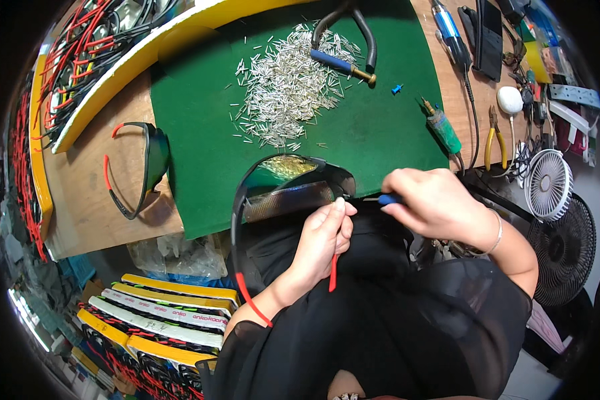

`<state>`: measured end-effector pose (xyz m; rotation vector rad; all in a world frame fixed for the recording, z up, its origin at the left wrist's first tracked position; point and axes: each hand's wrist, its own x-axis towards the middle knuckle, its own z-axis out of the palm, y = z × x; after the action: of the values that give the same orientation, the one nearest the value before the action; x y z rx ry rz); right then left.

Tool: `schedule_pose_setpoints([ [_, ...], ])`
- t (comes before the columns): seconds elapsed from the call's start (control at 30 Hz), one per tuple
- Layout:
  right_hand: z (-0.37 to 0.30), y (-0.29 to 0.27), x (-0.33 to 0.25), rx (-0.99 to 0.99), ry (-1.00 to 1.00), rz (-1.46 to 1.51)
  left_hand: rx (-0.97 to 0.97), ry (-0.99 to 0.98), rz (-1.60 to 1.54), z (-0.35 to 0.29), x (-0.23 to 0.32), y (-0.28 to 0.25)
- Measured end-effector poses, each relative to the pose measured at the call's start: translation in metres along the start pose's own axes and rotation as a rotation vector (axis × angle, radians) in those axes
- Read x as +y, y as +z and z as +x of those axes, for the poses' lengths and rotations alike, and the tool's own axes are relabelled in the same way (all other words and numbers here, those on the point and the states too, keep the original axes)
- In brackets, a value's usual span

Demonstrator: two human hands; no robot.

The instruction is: The person assembles sunglasses by inserting small metal pins into the frame using a screwdriver and pliers. They repeatedly pick up frames, insert pins, and test the fit, working at a cluttered workbench with tools and parts.

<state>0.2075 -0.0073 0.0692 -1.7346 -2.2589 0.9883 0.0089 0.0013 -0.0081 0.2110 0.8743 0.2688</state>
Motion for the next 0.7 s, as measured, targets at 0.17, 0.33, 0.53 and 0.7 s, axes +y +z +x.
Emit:
schedule_pose_setpoints([
  [0.17, 0.003, 0.000, 0.027, 0.436, 0.075, -0.105, -0.097, 0.064, 0.188, -0.014, 0.005, 0.012],
  [0.33, 0.055, 0.017, 0.040, 0.640, 0.007, -0.268, -0.031, 0.293, 0.418, -0.019, 0.012, 0.025],
  [0.53, 0.072, 0.020, 0.047, 0.730, 0.079, -0.330, -0.022, 0.396, 0.564, -0.018, 0.012, 0.027],
  [0.7, 0.002, -0.009, 0.072, 0.904, 0.184, -0.335, -0.011, 0.510, 0.616, -0.002, 0.012, 0.000],
])
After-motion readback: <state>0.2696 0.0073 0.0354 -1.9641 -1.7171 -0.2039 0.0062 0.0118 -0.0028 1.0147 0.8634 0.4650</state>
